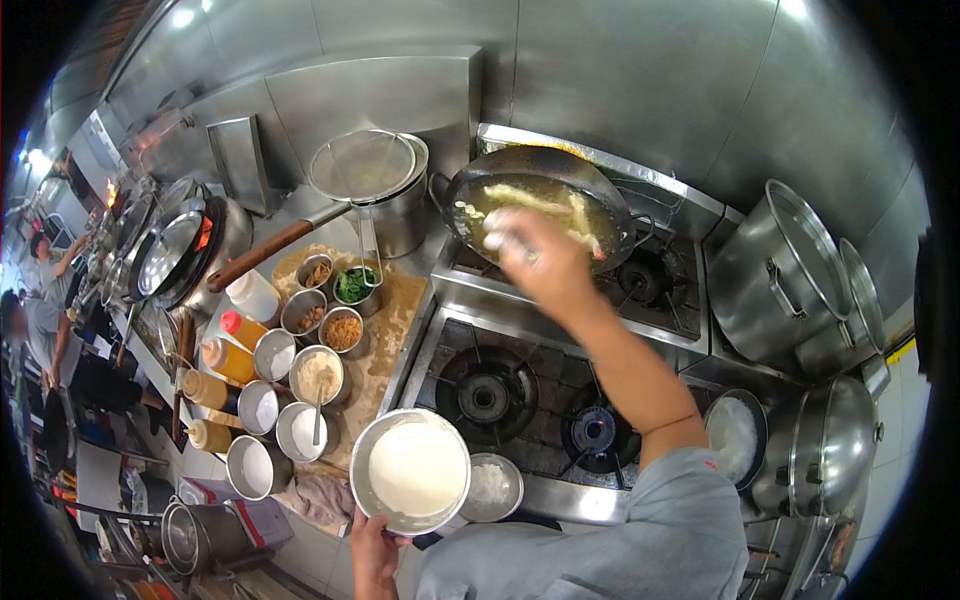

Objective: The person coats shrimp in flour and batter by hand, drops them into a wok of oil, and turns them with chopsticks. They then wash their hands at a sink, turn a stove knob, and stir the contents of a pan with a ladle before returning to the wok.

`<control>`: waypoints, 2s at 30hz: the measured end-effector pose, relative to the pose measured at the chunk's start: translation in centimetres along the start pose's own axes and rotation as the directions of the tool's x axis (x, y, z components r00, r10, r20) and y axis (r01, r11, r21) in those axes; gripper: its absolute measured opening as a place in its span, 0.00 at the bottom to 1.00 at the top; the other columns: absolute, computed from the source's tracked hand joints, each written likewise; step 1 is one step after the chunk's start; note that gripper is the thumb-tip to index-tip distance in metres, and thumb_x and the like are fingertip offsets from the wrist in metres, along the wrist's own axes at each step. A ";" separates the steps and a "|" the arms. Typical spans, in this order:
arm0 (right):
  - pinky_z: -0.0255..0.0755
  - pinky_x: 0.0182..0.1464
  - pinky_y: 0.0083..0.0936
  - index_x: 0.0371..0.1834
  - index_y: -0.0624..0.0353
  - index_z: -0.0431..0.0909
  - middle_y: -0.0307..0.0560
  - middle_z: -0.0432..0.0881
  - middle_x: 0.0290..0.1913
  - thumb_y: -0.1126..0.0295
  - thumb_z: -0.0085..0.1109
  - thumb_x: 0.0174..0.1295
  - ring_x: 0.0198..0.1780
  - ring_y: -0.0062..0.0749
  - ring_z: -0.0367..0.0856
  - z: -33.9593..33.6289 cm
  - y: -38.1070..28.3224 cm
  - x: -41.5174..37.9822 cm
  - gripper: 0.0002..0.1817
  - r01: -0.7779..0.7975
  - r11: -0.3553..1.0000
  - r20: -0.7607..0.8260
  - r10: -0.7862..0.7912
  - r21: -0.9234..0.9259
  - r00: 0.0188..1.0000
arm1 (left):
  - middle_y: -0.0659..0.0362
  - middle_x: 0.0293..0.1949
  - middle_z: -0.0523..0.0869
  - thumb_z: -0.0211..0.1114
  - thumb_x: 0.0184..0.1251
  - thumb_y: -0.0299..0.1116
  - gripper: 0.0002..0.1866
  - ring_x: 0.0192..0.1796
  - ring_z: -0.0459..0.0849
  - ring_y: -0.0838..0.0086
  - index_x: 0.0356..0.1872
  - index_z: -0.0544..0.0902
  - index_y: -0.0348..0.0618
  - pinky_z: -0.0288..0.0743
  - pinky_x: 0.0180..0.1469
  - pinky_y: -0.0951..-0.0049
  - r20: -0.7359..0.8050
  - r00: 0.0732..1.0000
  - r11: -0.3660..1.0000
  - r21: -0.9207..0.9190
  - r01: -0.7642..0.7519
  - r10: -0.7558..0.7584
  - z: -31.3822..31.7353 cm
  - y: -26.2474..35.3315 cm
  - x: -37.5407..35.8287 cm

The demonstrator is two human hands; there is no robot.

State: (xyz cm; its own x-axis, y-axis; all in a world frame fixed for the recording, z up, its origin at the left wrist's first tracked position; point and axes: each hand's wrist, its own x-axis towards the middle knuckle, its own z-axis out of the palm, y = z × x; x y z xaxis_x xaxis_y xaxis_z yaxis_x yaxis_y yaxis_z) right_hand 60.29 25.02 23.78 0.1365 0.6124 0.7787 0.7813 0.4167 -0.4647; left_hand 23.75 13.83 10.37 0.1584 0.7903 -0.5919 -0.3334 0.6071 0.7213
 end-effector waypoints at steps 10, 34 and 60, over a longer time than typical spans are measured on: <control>0.76 0.28 0.32 0.35 0.53 0.75 0.45 0.74 0.36 0.70 0.54 0.48 0.33 0.38 0.80 19.2 2.4 -13.7 0.10 0.331 0.944 0.564 -0.284 0.020 0.776 | 0.48 0.39 0.79 0.44 0.54 0.21 0.27 0.23 0.81 0.70 0.59 0.62 0.38 0.75 0.13 0.79 -0.076 0.997 1.000 0.001 -0.016 0.016 -2.3 -0.3 -1.9; 0.72 0.47 0.35 0.43 0.61 0.77 0.53 0.80 0.41 0.64 0.55 0.57 0.43 0.46 0.79 5.8 -1.0 -10.8 0.15 -0.319 0.932 0.601 0.158 0.171 0.784 | 0.50 0.43 0.78 0.45 0.54 0.21 0.26 0.29 0.82 0.68 0.58 0.63 0.39 0.76 0.16 0.78 0.182 0.982 0.997 0.047 -0.053 0.044 -0.5 0.1 2.2; 0.70 0.47 0.33 0.43 0.61 0.77 0.54 0.79 0.42 0.63 0.58 0.54 0.44 0.45 0.77 -0.7 -4.1 -2.7 0.16 0.021 0.992 0.483 0.041 -0.122 0.874 | 0.54 0.41 0.78 0.47 0.61 0.24 0.17 0.34 0.80 0.71 0.53 0.66 0.40 0.80 0.28 0.78 0.335 0.942 0.991 0.122 -0.060 0.016 9.2 7.2 11.4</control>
State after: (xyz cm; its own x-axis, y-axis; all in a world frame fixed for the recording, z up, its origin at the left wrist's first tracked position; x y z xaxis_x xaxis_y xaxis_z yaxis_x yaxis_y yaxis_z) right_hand 57.15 21.25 23.85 -0.1428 0.8774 0.4581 0.8523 0.3443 -0.3938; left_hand 31.74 27.99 12.13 0.4551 0.7819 -0.4260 -0.2261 0.5643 0.7940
